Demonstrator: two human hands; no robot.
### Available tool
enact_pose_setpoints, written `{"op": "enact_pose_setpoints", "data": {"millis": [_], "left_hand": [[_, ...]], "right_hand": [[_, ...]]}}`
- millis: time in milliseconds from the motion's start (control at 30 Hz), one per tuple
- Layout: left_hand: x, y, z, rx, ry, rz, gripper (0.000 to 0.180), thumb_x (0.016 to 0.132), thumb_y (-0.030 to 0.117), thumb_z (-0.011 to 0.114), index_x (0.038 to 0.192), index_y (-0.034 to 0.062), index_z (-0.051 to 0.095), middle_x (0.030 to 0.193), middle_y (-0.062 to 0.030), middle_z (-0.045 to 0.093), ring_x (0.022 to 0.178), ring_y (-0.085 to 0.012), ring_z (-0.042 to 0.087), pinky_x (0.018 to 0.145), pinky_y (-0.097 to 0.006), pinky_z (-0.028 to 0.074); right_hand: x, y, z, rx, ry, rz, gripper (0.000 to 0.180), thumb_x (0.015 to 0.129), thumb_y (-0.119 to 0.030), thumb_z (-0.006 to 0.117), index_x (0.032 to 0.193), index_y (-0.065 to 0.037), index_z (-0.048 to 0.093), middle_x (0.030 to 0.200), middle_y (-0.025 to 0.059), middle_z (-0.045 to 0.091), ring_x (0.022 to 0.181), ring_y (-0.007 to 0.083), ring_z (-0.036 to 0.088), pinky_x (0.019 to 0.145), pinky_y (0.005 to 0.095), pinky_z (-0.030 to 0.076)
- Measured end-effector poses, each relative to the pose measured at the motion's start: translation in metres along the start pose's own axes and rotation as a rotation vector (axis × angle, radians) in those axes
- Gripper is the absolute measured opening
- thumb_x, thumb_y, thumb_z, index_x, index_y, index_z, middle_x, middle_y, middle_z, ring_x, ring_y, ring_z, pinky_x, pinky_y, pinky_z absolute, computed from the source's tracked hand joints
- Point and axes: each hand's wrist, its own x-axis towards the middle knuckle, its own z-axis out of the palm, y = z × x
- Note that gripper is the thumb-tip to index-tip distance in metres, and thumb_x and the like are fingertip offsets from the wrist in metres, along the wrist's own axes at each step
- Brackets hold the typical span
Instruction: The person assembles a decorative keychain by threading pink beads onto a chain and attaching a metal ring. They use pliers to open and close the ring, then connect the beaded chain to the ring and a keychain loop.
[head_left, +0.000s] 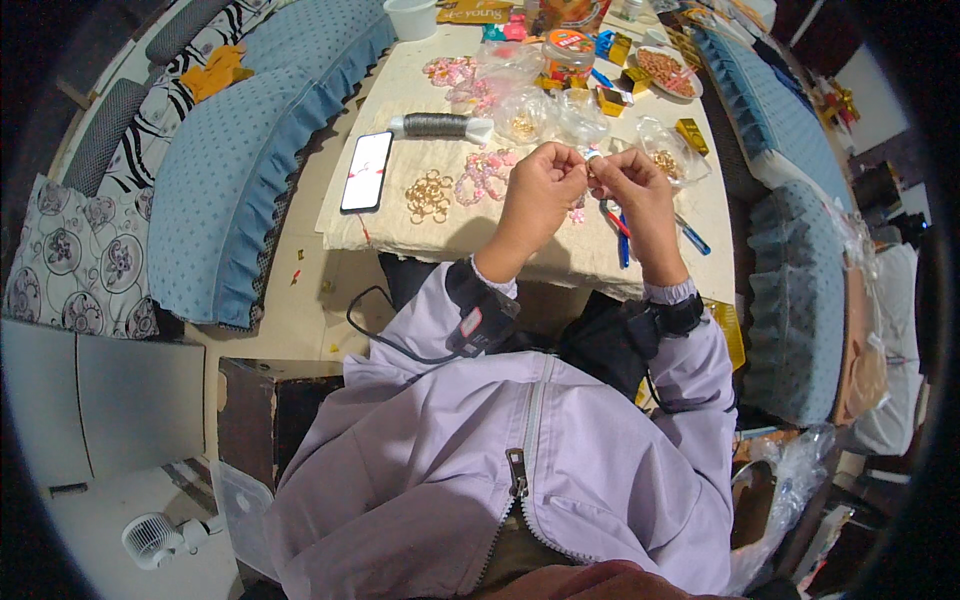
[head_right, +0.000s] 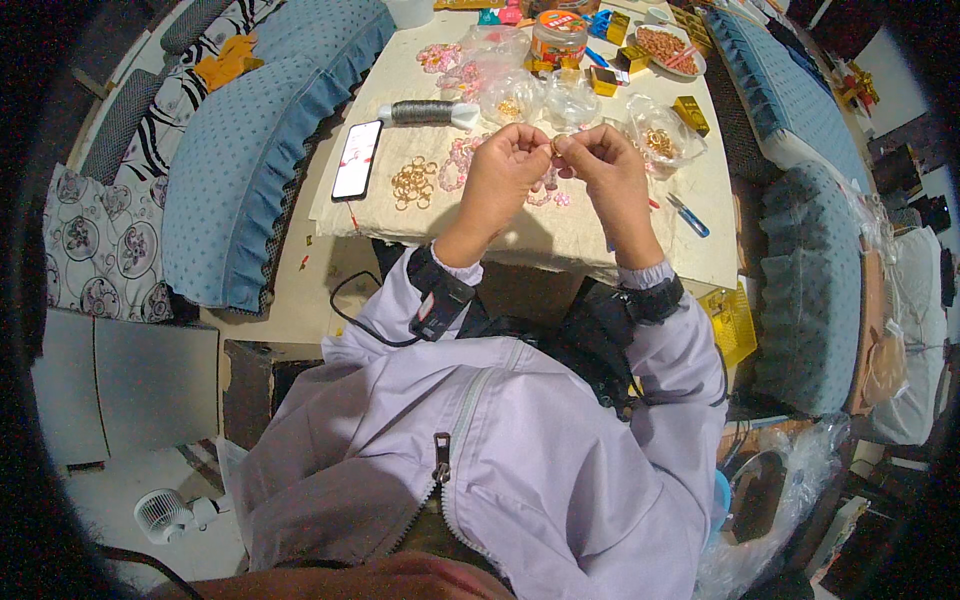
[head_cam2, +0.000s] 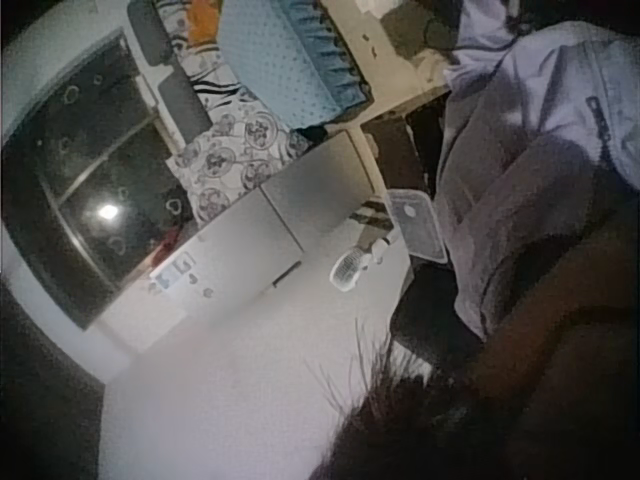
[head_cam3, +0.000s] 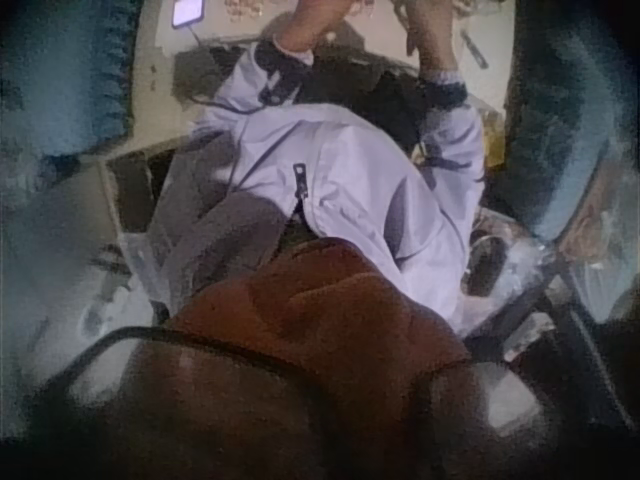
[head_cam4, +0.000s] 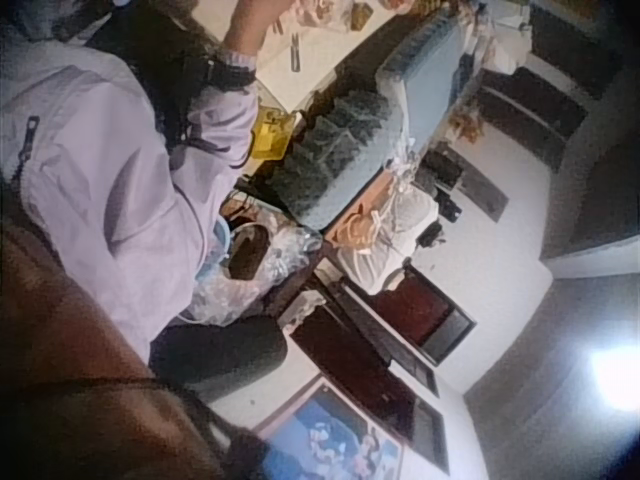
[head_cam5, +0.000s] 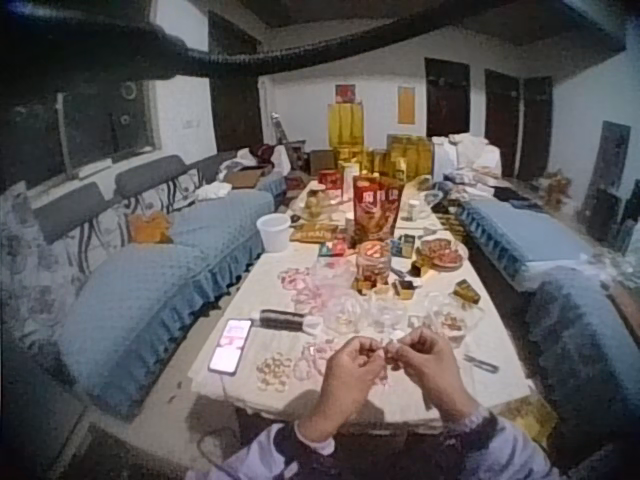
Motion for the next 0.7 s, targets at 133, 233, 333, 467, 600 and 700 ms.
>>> {"op": "enact_pose_setpoints", "data": {"millis": [133, 233, 333, 467, 600, 700], "left_hand": [[0.0, 0.002, 0.0, -0.036, -0.003, -0.02, 0.008, 0.09, 0.006, 0.062, 0.092, -0.0004, 0.058, 0.073, -0.0006, 0.06, 0.058, -0.0043, 0.051, 0.051, -0.019, 0.042], [-0.001, 0.006, -0.003, -0.054, -0.04, -0.039, 0.009, 0.09, 0.008, 0.063, 0.091, -0.0002, 0.059, 0.072, -0.0004, 0.06, 0.058, -0.0042, 0.051, 0.05, -0.019, 0.042], [0.0, 0.01, -0.004, -0.046, -0.073, -0.088, 0.01, 0.091, 0.009, 0.062, 0.092, 0.0002, 0.058, 0.073, -0.0014, 0.06, 0.056, -0.0053, 0.049, 0.049, -0.02, 0.04], [0.001, 0.01, -0.003, -0.121, -0.103, -0.144, 0.009, 0.09, 0.008, 0.062, 0.091, 0.0007, 0.058, 0.073, -0.0015, 0.059, 0.055, -0.0057, 0.05, 0.049, -0.02, 0.04], [0.009, -0.009, 0.0, -0.152, -0.089, -0.086, 0.008, 0.089, 0.009, 0.062, 0.091, 0.0017, 0.058, 0.073, -0.0016, 0.06, 0.058, -0.006, 0.052, 0.051, -0.02, 0.043], [0.032, -0.032, -0.01, -0.209, -0.069, -0.078, 0.01, 0.089, 0.009, 0.062, 0.095, 0.0018, 0.057, 0.075, -0.0023, 0.06, 0.058, -0.0064, 0.052, 0.052, -0.02, 0.043]], "right_hand": [[-0.001, -0.001, 0.001, 0.009, -0.017, -0.022, 0.015, 0.092, -0.013, 0.066, 0.092, 0.001, 0.061, 0.087, 0.0081, 0.068, 0.077, 0.0129, 0.065, 0.07, 0.0254, 0.053], [-0.003, -0.001, 0.004, 0.021, -0.017, -0.061, 0.017, 0.092, -0.017, 0.066, 0.091, -0.002, 0.06, 0.085, 0.0051, 0.065, 0.076, 0.0106, 0.061, 0.071, 0.0235, 0.049], [-0.006, 0.0, 0.007, -0.079, 0.026, -0.207, 0.014, 0.092, -0.013, 0.066, 0.09, -0.001, 0.058, 0.088, 0.0061, 0.065, 0.076, 0.0101, 0.06, 0.071, 0.0235, 0.05], [-0.009, 0.005, 0.009, -0.448, 0.135, -0.503, 0.016, 0.092, -0.008, 0.065, 0.085, 0.001, 0.054, 0.083, 0.0074, 0.065, 0.076, 0.0119, 0.063, 0.066, 0.0249, 0.052], [0.002, 0.021, 0.006, -0.188, 0.11, -0.357, 0.017, 0.092, -0.008, 0.064, 0.085, 0.001, 0.052, 0.084, 0.0089, 0.065, 0.074, 0.0124, 0.063, 0.065, 0.0252, 0.052], [0.027, 0.036, 0.001, -0.053, 0.071, -0.239, 0.016, 0.092, -0.009, 0.063, 0.086, 0.0, 0.052, 0.086, 0.0109, 0.067, 0.074, 0.0134, 0.064, 0.068, 0.0263, 0.054]]}}
